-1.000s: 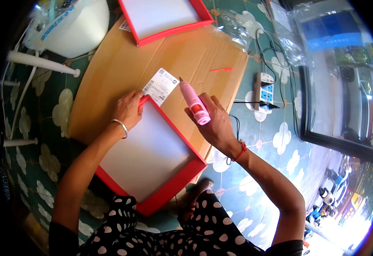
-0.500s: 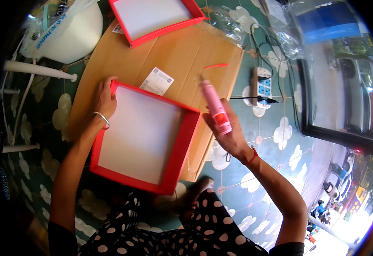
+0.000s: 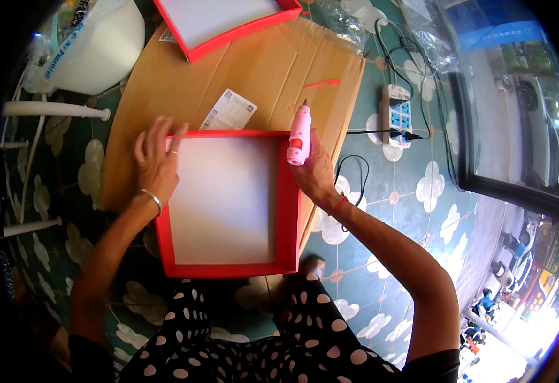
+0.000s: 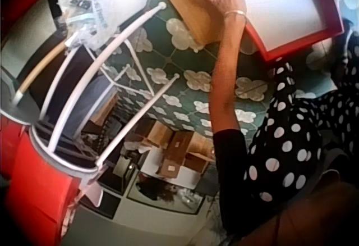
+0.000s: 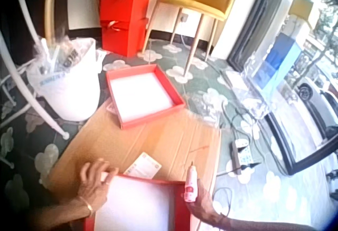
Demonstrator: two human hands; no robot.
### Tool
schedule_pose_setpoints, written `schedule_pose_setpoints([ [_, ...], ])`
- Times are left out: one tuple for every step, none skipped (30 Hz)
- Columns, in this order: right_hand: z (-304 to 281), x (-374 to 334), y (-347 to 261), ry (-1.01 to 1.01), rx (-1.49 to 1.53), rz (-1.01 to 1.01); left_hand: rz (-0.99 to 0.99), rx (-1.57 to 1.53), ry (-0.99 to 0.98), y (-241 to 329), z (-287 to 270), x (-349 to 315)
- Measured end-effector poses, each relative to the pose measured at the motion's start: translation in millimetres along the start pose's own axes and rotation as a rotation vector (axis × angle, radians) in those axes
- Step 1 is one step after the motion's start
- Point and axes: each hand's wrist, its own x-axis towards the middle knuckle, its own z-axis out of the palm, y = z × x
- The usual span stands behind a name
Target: The person uses a hot glue gun to apply glue to the edges of a red box frame and presses a white sheet into place. They repeat this process on multiple red box frames, stacking the completed units.
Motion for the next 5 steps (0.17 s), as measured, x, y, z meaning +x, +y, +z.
schedule_pose_setpoints([
  [5,2,0,0.017,-0.007,-0.016,0.114,0.089,-0.056,-2,3,7],
  [9,4,0,0.035,-0.015,-0.032,0.138,-0.038,-0.160,-1,6,14],
  [11,6,1,0.041,-0.017,-0.006,0.162,-0.174,-0.262,6,9,25],
  [13,8,2,0.049,-0.018,0.018,0.187,-0.308,-0.362,18,12,38],
  [14,9,3,0.057,-0.019,0.043,0.180,-0.311,-0.366,18,13,36],
])
